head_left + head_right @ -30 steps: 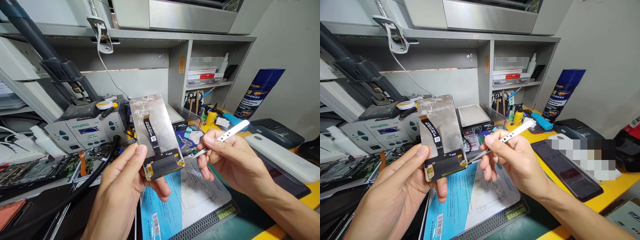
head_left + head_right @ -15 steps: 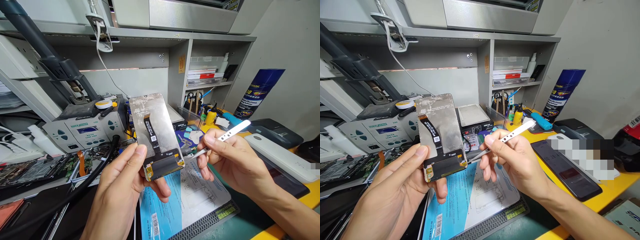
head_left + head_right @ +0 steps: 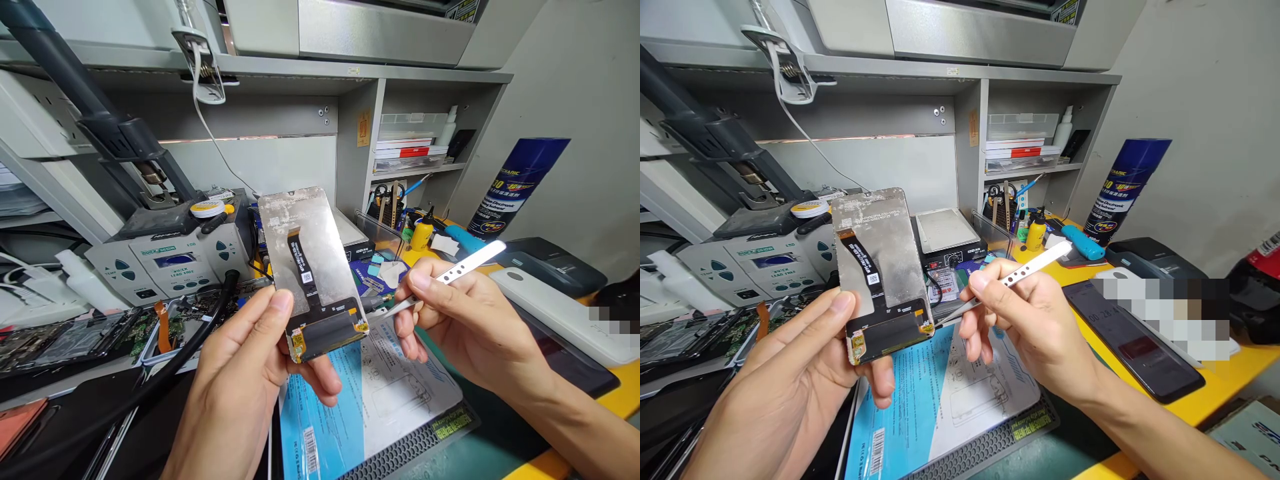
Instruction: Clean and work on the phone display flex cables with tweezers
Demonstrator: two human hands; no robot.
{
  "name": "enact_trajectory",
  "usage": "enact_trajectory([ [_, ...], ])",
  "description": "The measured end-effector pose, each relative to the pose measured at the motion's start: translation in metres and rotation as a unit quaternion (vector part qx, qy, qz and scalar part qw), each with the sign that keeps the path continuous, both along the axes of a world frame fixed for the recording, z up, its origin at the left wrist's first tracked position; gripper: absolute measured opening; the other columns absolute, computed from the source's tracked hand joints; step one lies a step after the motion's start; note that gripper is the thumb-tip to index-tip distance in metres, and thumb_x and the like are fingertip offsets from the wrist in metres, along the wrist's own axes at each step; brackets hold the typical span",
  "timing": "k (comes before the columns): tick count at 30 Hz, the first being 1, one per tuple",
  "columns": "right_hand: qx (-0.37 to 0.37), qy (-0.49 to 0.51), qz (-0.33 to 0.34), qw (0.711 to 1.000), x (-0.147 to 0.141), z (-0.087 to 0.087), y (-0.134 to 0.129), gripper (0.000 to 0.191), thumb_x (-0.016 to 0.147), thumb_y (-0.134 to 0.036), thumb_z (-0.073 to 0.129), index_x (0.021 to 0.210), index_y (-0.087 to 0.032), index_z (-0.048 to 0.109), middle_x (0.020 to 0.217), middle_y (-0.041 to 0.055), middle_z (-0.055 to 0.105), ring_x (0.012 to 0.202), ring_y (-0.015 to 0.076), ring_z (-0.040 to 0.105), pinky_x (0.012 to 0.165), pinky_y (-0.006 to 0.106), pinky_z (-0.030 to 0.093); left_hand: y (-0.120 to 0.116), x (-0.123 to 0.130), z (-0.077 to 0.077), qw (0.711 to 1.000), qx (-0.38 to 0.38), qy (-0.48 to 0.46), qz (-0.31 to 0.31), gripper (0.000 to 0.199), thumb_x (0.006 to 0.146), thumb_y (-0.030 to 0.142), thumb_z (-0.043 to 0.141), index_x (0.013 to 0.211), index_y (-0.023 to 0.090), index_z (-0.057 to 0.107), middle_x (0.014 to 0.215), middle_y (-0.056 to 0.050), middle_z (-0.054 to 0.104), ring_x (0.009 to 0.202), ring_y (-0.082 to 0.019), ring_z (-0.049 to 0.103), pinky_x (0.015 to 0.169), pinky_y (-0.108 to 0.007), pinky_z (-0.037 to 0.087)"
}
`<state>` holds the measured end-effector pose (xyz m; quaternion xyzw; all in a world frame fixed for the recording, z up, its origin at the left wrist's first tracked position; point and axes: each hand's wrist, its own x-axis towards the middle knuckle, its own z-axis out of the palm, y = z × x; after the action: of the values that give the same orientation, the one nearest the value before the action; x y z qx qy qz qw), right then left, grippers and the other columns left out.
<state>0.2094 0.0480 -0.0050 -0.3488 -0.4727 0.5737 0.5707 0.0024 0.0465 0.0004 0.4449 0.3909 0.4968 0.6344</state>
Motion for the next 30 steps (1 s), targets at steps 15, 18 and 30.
enact_trajectory([
  [15,0.019,-0.006,-0.010,1.000,-0.002,-0.002,-0.003,0.021,0.086,-0.039,0.068,0.077,-0.020,0.065,0.059,0.0041,0.073,0.045,0.0156,0.066,0.040,0.020,0.049,-0.001,-0.002,0.000,1.000,-0.011,0.024,-0.014,0.031,0.094,0.037,0.051,0.072,0.020,0.064,0.066,-0.002,0.070,0.055,-0.019,0.065,0.056,-0.030,0.055],
  [18,0.022,-0.014,-0.007,1.000,-0.003,-0.003,-0.002,0.021,0.087,-0.039,0.067,0.079,-0.020,0.066,0.062,0.0041,0.074,0.047,0.0160,0.067,0.041,0.021,0.051,-0.002,-0.002,-0.002,0.999,-0.005,0.039,-0.017,0.032,0.094,0.039,0.051,0.073,0.020,0.064,0.067,-0.002,0.071,0.057,-0.019,0.067,0.058,-0.031,0.056],
  [30,0.051,-0.020,-0.008,0.998,-0.002,-0.004,-0.003,0.021,0.092,-0.035,0.061,0.078,-0.021,0.066,0.064,0.0026,0.073,0.051,0.0157,0.068,0.043,0.021,0.052,0.003,0.009,0.010,0.998,-0.020,0.038,0.042,0.036,0.081,0.054,0.061,0.078,0.018,0.065,0.054,-0.005,0.068,0.057,-0.025,0.070,0.051,-0.031,0.055],
])
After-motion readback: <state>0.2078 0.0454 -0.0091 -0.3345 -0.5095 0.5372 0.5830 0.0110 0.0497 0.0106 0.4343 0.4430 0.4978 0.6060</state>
